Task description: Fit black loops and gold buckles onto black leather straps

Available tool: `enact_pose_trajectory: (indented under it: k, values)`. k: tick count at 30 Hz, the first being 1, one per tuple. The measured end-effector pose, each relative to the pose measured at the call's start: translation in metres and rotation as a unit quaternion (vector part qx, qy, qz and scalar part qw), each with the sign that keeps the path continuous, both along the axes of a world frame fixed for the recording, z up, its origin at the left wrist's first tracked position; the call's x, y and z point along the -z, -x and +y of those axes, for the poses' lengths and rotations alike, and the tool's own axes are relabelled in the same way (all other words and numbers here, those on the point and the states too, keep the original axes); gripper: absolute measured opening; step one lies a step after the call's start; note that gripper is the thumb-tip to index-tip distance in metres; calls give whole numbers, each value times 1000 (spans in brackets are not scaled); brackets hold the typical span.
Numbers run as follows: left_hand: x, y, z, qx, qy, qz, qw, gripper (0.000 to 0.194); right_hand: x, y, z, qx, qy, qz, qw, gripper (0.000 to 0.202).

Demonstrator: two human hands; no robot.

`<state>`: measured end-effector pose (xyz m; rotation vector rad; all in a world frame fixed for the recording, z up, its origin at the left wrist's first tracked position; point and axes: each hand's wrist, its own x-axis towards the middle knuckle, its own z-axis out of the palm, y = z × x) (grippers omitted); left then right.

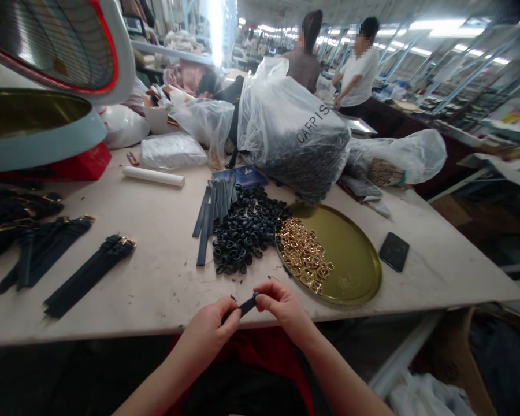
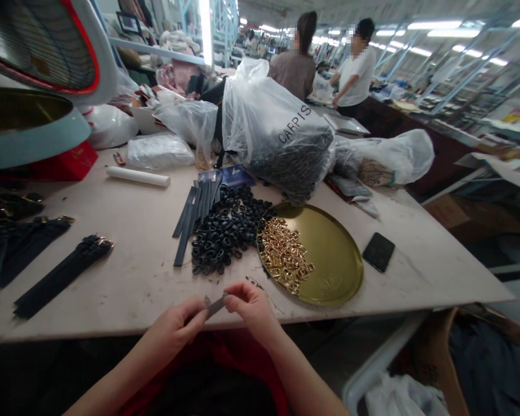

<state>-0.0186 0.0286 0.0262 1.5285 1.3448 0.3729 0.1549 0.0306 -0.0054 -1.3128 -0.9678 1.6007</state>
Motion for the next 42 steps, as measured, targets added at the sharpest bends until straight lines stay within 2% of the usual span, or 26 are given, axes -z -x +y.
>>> enact_pose_trajectory:
  k: [2,4,7,9,11,12,13,14,16,17,18,19,20,26,31,38,42]
  values:
    - [0,-1,3,35,5,13,999,24,-2,0,-2,-29,-16,-30,999,20]
    - [3,-5,5,32,15,-3,999,23,-3,3,-4,-47,-19,-30,998,16]
    - [12,-15,7,-7,37,-64,997,44,-2,8,-7,-38,-4,-3,999,19]
    - [17,-20,9,-9,70,-109,992,56,-1,4,-6,-41,-13,-1,999,27]
    - [21,-22,14,-17,100,-131,986,57,-2,-10,0,-48,-54,-57,996,32]
    - [22,-23,17,-29,104,-129,986,54,-3,-22,5,-40,-81,-122,988,29]
    - [23,-23,20,-45,104,-122,986,49,-5,-35,13,-22,-106,-209,972,25]
    - [23,-23,22,-59,101,-112,987,44,-7,-48,21,11,-125,-328,936,21]
    - [23,-24,26,-75,105,-102,986,39,-9,-72,40,36,-118,-566,815,24]
    - [22,-25,26,-78,113,-104,985,38,-9,-81,48,23,-96,-642,760,26]
    - [22,-26,25,-81,120,-108,984,37,-9,-87,56,9,-75,-687,722,26]
    - [21,-28,23,-83,125,-112,982,37,-8,-91,61,-6,-57,-711,701,25]
    - [19,-29,21,-84,127,-114,982,36,-7,-93,65,-16,-46,-718,694,24]
    - [7,-28,7,-62,91,-99,989,27,-2,-91,57,-36,-49,-707,705,19]
    - [-3,-29,-1,-41,61,-125,989,27,-4,-92,54,-40,-48,-693,718,18]
    - [-1,-21,-16,-46,46,-142,988,28,-6,-93,55,-14,-49,-659,750,14]
    - [-3,-15,-19,-58,34,-151,986,28,-17,-97,47,15,-78,-615,785,14]
